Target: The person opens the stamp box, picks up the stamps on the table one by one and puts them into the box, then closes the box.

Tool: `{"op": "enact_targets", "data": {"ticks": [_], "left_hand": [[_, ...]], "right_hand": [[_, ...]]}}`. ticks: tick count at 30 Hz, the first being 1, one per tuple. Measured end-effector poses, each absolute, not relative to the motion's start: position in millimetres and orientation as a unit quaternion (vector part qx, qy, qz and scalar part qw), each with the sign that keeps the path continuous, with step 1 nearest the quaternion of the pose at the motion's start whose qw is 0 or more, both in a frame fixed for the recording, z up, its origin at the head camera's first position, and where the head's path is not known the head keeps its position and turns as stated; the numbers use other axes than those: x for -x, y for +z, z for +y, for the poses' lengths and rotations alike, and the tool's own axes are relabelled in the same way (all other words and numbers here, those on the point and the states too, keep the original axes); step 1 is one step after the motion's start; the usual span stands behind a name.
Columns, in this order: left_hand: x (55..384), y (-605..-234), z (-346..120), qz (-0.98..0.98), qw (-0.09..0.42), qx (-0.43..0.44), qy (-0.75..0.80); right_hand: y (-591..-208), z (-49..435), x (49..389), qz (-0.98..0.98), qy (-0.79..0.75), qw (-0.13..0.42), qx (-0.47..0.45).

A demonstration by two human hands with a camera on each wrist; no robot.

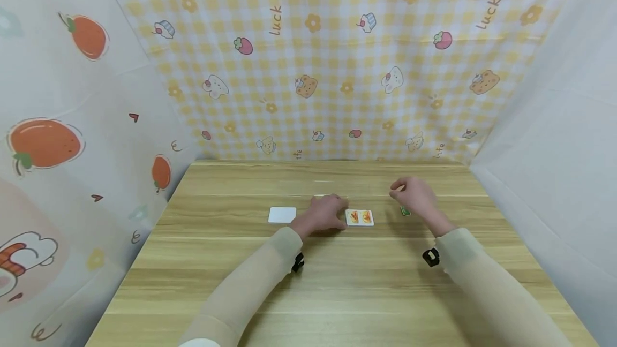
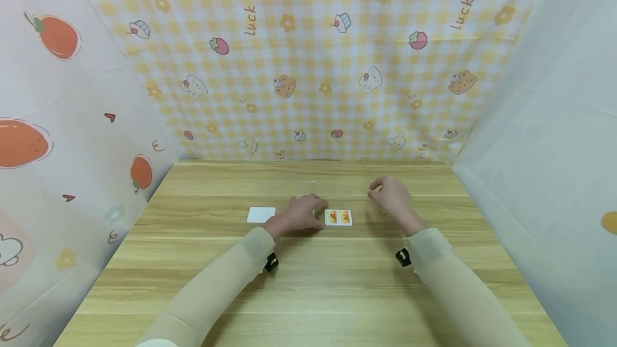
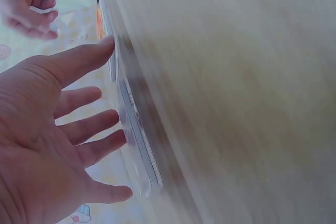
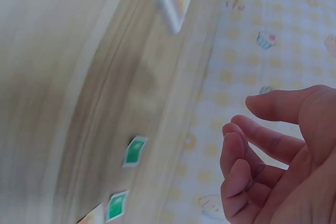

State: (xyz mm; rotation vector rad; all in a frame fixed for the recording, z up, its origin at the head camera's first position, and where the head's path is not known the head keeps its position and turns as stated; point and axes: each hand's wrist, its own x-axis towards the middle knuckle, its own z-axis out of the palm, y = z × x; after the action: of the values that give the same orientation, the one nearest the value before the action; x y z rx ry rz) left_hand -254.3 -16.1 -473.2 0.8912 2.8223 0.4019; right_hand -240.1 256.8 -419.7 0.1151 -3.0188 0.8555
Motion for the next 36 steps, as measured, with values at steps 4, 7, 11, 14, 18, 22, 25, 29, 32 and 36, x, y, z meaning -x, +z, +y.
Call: {"op": "enact_targets", "data": {"ticks": [4, 7, 11, 14, 18, 22, 25, 29, 32, 36], "left_hand": [[253.4, -467.2, -26.3, 0.941, 0.074, -0.296, 0.149], [252.5, -464.5, -35.7, 0.94, 0.069, -0.294, 0.156], [251.2, -463.5, -48.4, 0.941, 0.065, -0.291, 0.164], [250.7, -465.4, -57.3, 0.941, 0.059, -0.292, 0.158], [250.7, -468.5, -67.5, 0.944, 0.049, -0.293, 0.147], [250.3, -468.3, -75.4, 0.945, 0.048, -0.287, 0.151], [250.4, -469.8, -80.1, 0.945, 0.044, -0.286, 0.152], [250.4, -473.6, -85.4, 0.947, 0.036, -0.28, 0.155], [250.2, -474.9, -88.2, 0.948, 0.033, -0.275, 0.157], [250.0, -474.0, -91.6, 0.95, 0.036, -0.269, 0.154]], "right_hand": [[-426.1, 268.8, 241.5, -0.961, 0.274, -0.015, -0.024], [-431.5, 275.9, 242.8, -0.966, 0.257, -0.02, -0.008], [-439.6, 283.5, 242.9, -0.974, 0.225, -0.015, -0.005], [-446.5, 287.6, 241.9, -0.977, 0.214, -0.017, -0.009], [-454.7, 290.1, 242.0, -0.98, 0.197, -0.019, -0.002], [-460.7, 292.5, 243.3, -0.982, 0.188, -0.023, 0.008], [-463.0, 293.5, 242.9, -0.982, 0.188, -0.024, 0.01], [-464.8, 293.2, 241.9, -0.98, 0.196, -0.02, 0.009], [-465.9, 293.1, 241.3, -0.979, 0.203, -0.014, 0.009], [-466.7, 292.8, 240.7, -0.978, 0.209, -0.001, 0.003]]}}
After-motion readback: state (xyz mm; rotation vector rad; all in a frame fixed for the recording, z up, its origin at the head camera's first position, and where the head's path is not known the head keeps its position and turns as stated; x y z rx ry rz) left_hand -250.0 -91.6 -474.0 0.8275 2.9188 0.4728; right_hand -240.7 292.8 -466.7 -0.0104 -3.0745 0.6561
